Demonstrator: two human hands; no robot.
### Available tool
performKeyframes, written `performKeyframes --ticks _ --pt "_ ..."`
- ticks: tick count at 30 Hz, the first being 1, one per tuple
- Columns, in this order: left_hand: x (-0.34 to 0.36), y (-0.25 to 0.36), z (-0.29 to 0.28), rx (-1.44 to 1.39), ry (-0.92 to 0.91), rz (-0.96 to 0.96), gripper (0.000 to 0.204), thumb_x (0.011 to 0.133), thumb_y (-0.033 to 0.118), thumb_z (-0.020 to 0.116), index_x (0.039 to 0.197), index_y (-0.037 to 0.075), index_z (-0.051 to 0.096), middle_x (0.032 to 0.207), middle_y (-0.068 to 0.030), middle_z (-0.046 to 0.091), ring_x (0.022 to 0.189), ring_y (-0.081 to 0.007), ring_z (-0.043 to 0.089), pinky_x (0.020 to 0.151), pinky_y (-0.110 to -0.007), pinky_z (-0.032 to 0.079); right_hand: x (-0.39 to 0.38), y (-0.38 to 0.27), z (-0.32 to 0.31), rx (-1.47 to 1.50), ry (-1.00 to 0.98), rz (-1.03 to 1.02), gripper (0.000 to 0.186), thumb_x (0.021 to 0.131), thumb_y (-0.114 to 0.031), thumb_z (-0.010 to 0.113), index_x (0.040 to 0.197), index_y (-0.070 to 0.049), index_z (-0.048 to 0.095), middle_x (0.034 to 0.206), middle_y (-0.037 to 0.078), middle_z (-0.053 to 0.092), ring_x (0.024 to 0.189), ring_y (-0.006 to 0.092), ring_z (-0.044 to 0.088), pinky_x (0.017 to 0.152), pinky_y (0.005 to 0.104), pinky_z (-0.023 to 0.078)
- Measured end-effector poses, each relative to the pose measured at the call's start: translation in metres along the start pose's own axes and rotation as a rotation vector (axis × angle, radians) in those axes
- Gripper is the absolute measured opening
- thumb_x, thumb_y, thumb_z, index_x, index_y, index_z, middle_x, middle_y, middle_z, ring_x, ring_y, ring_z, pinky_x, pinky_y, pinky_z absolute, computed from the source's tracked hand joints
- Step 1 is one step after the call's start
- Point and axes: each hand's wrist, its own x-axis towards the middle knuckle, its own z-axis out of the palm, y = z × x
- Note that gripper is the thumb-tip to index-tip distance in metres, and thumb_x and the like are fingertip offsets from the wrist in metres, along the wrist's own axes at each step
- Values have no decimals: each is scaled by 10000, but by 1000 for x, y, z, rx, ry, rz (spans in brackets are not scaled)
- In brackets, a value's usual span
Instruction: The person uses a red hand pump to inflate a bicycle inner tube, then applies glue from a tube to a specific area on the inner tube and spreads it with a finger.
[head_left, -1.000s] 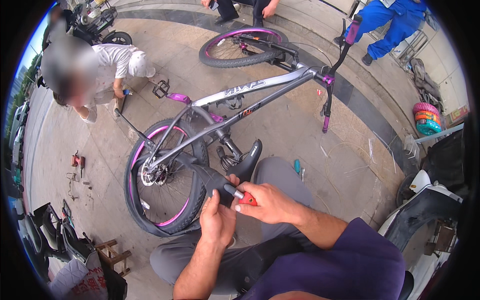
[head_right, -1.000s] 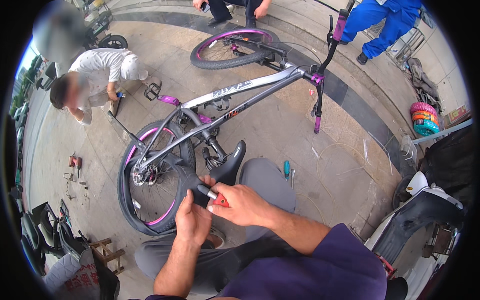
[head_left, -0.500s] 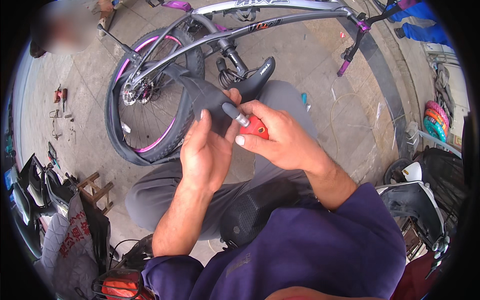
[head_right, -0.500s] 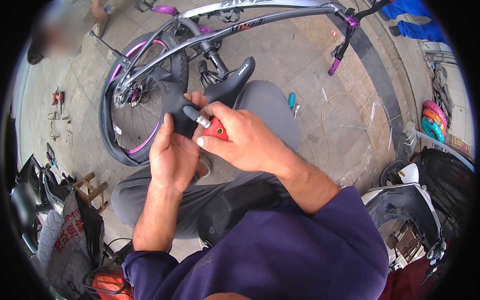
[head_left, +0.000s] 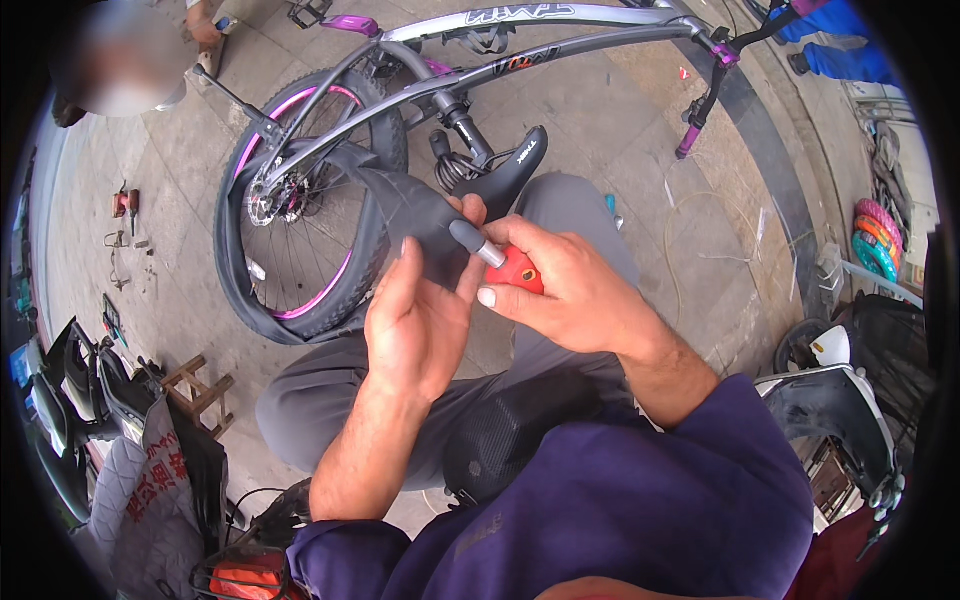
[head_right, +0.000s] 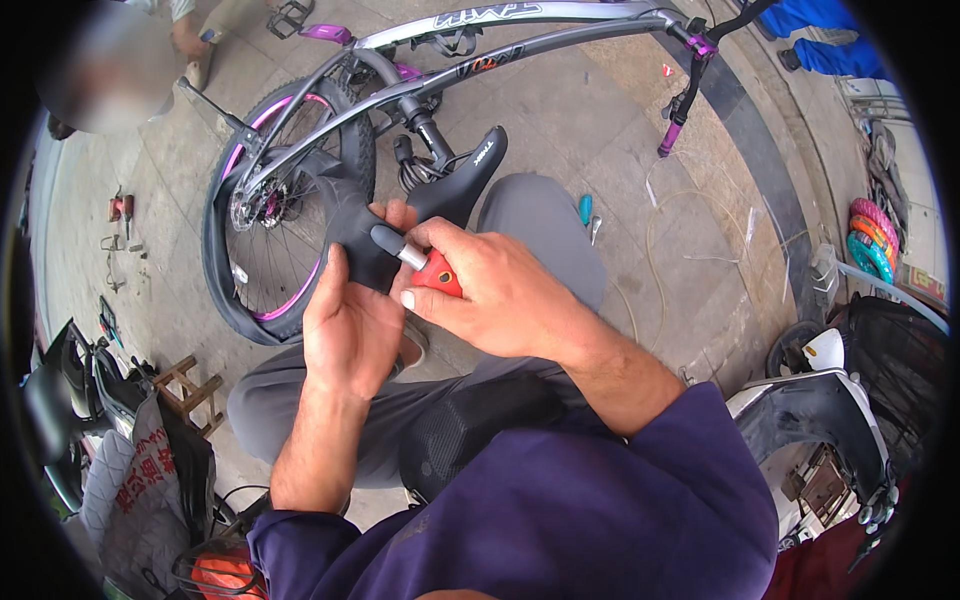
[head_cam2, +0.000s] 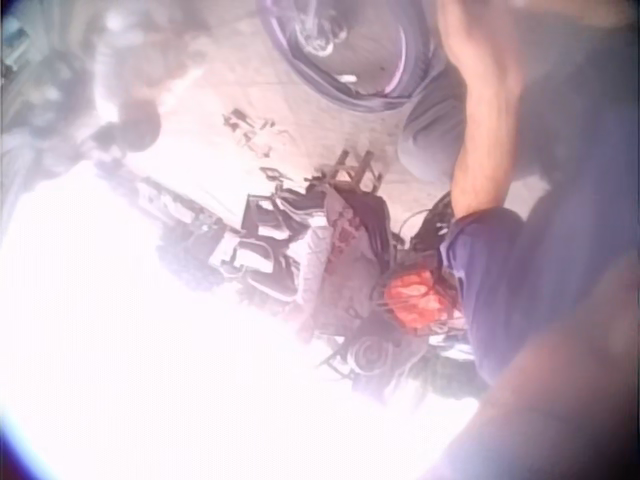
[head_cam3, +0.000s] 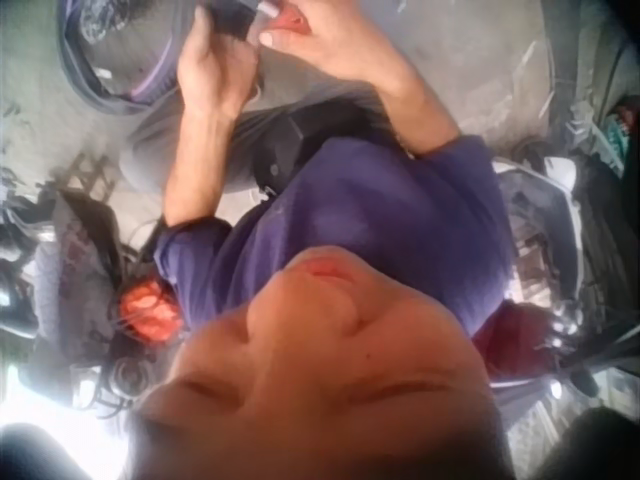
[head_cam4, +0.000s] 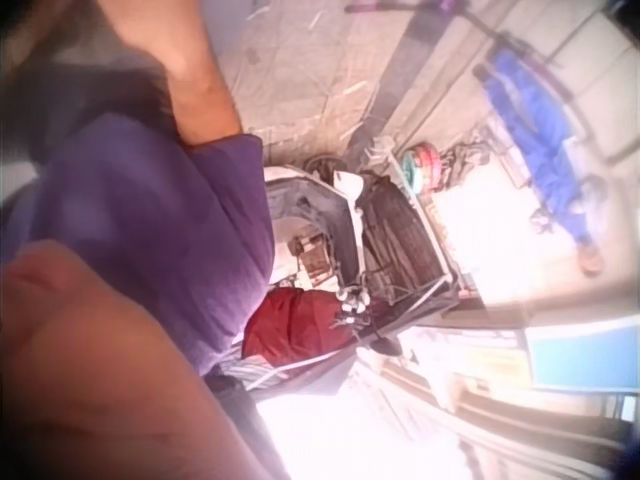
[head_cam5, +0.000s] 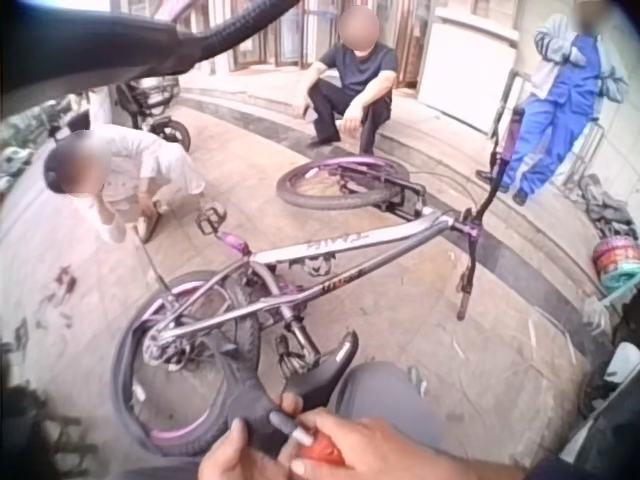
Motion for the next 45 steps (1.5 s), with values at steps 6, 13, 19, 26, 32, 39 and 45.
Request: performKeyframes --ticks 6,13,19,26,32,39,45 --pt "-1 -1 3 48 -3 32 539 1097 355 458 1477 -29 460 1554 -156 467 1422 -284 450 1240 -477 308 1 -5 -2 -110 -60 12 449 882 -214 734 1231 -14 535 1050 173 733 982 420 701 822 484 548" --pt "-1 -1 0 22 -45 19 542 1096 357 458 1474 -31 465 1561 -153 463 1461 -289 414 1250 -479 293 2 -4 -4 -44 -47 -16 427 887 -240 728 1204 -18 549 1015 189 736 953 420 705 810 486 551" --pt "-3 0 2 24 -27 34 534 1092 358 470 1482 -8 469 1562 -153 466 1490 -288 383 1259 -489 276 1 -2 -9 72 -76 24 394 897 -238 713 1184 -9 571 1006 196 732 950 416 708 812 474 549" --pt "-3 -2 -2 29 -57 29 545 1100 349 439 1510 -8 412 1595 -160 419 1530 -287 325 1285 -476 241 3 -3 -12 99 -52 25 395 889 -238 718 1176 -3 583 1027 194 739 967 421 707 813 471 547" --pt "0 -3 -3 51 -60 50 523 1089 335 491 1491 4 444 1571 -158 450 1509 -282 363 1274 -487 253 1 -10 -4 -111 -47 -7 403 882 -248 731 1160 -5 570 1033 200 724 937 440 691 781 509 541" --pt "-2 -1 -6 68 -102 55 588 1094 379 447 1553 24 356 1620 -135 392 1530 -290 327 1286 -482 236 2 -1 -2 -120 -22 -61 426 881 -245 733 1176 9 558 1068 199 721 942 435 693 787 504 546" --pt "0 -6 -4 113 -66 111 556 1086 353 500 1511 4 420 1555 -149 455 1499 -284 370 1271 -493 253 9 -12 -4 -102 -36 -33 443 862 -200 767 1211 1 582 998 215 723 959 436 703 819 454 544"
